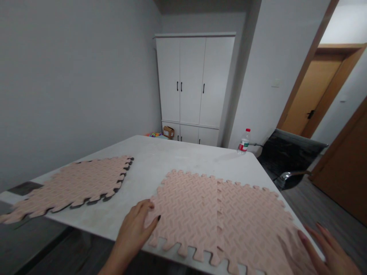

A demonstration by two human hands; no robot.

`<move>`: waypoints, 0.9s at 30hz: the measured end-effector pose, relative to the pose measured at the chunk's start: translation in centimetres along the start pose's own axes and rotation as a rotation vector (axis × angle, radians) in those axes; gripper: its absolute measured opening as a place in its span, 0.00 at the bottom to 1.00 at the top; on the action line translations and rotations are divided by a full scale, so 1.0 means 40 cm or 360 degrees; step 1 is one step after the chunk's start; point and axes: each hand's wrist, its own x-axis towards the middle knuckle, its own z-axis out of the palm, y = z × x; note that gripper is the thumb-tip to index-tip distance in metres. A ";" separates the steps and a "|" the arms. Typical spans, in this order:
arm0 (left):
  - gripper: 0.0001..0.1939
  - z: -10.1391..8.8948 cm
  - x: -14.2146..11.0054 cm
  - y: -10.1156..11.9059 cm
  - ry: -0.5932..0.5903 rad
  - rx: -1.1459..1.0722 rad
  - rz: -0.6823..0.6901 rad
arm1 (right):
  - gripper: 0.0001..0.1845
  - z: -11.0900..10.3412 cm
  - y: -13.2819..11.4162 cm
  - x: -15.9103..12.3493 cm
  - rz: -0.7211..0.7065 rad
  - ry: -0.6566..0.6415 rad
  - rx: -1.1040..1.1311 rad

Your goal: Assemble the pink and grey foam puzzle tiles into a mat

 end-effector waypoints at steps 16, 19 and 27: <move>0.26 0.157 -0.036 0.387 -0.0765 -0.0299 0.0654 | 0.38 0.470 -0.460 0.238 -0.0583 -0.0954 -0.0195; 0.27 0.154 -0.036 0.382 -0.0802 -0.0326 0.0658 | 0.42 0.466 -0.455 0.239 -0.0585 -0.0971 -0.0181; 0.29 0.168 -0.052 0.385 -0.0756 -0.0353 0.0673 | 0.46 0.460 -0.458 0.244 -0.0585 -0.1028 -0.0155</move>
